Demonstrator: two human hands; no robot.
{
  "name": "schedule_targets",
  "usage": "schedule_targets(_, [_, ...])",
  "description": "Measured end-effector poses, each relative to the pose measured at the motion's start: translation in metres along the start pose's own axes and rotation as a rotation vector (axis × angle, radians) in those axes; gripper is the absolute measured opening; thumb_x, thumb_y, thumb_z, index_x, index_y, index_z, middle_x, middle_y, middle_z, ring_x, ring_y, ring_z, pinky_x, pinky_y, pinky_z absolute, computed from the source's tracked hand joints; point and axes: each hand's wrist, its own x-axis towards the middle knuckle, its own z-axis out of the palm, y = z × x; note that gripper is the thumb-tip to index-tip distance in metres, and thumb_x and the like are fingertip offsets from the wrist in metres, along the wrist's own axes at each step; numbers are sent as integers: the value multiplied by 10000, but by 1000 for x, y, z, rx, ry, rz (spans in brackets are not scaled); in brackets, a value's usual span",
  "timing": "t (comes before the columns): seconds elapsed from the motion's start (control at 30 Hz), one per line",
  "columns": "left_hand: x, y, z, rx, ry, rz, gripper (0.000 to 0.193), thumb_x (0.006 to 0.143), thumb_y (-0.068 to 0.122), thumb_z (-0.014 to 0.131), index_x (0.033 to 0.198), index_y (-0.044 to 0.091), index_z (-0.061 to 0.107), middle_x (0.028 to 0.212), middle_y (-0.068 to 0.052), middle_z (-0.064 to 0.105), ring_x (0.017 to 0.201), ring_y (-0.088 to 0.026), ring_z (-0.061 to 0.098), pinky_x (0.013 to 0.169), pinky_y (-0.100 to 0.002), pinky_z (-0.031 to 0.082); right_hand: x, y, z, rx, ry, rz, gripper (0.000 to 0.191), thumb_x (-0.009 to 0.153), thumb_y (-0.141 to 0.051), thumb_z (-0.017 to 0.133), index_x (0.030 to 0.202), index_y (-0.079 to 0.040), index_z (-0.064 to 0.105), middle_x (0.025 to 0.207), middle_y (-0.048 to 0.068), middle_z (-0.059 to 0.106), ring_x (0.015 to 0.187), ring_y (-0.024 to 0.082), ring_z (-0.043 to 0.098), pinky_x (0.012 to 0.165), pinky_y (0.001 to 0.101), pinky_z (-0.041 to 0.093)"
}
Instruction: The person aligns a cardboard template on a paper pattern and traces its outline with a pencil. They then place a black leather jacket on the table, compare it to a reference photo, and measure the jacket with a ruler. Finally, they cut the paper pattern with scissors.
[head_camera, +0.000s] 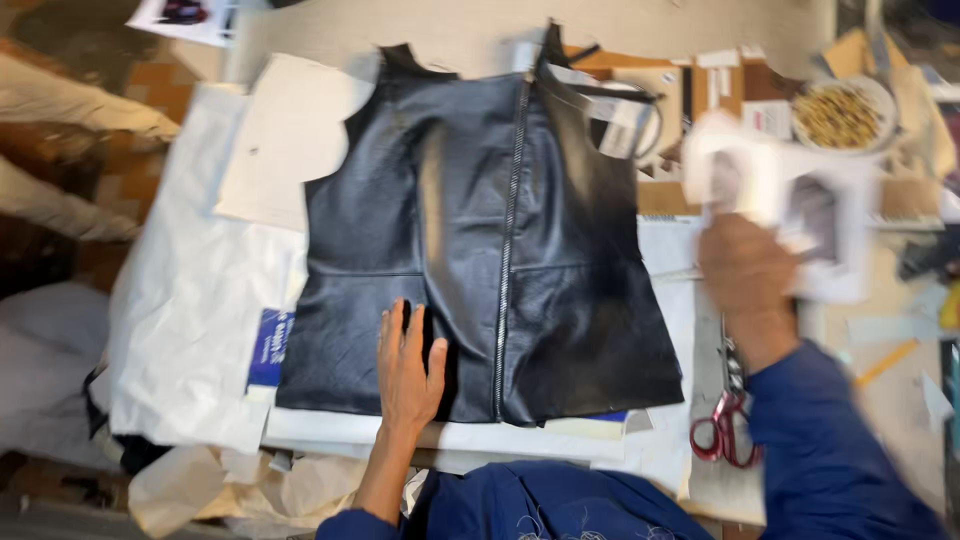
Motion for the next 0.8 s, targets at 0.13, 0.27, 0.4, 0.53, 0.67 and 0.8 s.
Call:
schedule_targets(0.13, [1,15,17,-750,-183,-419,522,1042,387,472,1431,51,568,1240,-137,710,1085,-254,703,896,-368,577,-60,-123,-82,1225,-189,-153,358,822,-254,802,1101,-52,705,967,124,750,810,279,748,679,409,588])
schedule_targets(0.27, [0,-1,31,-1225,-305,-721,471,974,219,566,1392,2,540,1079,-102,741,910,-146,698,753,-277,582,-93,-164,-119,1341,-263,-144,320,834,-91,796,1144,-57,725,1095,125,758,983,273,742,822,359,596])
schedule_targets(0.4, [-11,-27,34,-1135,-296,-814,343,952,48,617,1282,-41,596,1002,-89,754,777,-125,679,644,-259,559,-112,-140,-118,1123,-142,84,145,934,-12,751,1059,-61,699,1100,109,744,1044,246,738,849,332,590])
schedule_targets(0.53, [-28,-37,33,-1184,-227,-903,275,977,66,607,1241,-8,603,956,-64,728,734,-67,650,588,-215,527,-143,-108,-96,889,-193,340,360,899,-49,793,1232,35,684,1208,233,666,990,287,673,720,299,563])
schedule_targets(0.67, [-39,-39,35,-1275,-158,-892,226,998,64,616,1213,-7,619,918,-48,712,666,-46,580,540,-191,450,-172,-102,-59,1354,-374,716,428,961,-51,692,1365,33,578,1135,111,708,943,144,687,799,254,560])
schedule_targets(0.8, [-43,-41,40,-1257,-150,-889,215,997,66,612,1206,15,615,919,-30,709,669,-30,574,541,-176,451,-190,-106,-27,1592,-359,736,349,973,11,669,1315,50,607,1091,103,733,984,109,694,875,231,552])
